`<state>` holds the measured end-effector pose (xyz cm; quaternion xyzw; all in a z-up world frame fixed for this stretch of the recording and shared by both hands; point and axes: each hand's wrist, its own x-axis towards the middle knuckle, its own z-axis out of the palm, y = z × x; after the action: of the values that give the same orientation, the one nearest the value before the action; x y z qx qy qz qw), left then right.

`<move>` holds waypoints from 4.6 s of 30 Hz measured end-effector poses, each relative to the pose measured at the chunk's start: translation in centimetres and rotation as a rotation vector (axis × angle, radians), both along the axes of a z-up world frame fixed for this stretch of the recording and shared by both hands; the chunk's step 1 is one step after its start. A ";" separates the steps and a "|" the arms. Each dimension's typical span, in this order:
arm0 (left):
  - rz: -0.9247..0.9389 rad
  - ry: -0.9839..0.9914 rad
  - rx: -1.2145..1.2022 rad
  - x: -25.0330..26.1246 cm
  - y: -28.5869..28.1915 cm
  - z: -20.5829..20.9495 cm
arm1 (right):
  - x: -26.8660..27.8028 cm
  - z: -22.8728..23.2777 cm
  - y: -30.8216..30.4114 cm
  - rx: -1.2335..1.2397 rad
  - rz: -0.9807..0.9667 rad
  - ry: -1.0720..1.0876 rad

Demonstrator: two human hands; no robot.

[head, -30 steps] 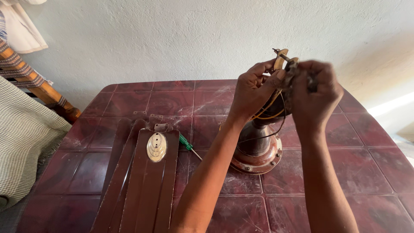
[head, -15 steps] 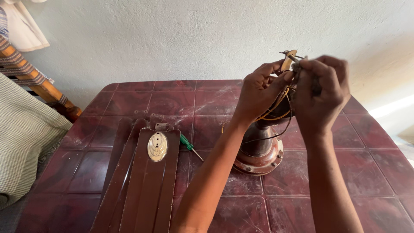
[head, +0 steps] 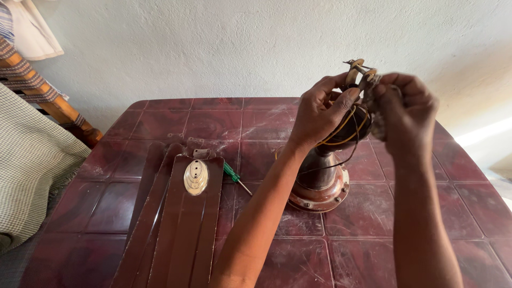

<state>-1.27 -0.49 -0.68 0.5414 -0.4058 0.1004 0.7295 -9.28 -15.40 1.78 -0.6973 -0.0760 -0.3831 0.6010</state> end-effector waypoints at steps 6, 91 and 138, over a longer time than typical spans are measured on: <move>-0.056 0.097 -0.022 0.0 0.7 0.2 | 2.2 2.5 -2.5 -0.015 0.332 0.226; -0.211 0.064 -0.056 1.7 0.0 -1.7 | -1.1 -0.8 2.4 -0.184 -0.165 -0.028; -0.070 0.036 -0.013 0.7 0.0 -1.2 | -1.4 -1.3 1.9 -0.220 -0.103 0.146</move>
<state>-0.56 -0.52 -1.93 0.5239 -0.4108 0.0676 0.7431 -10.72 -13.51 0.45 -0.7880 -0.0377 -0.3512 0.5042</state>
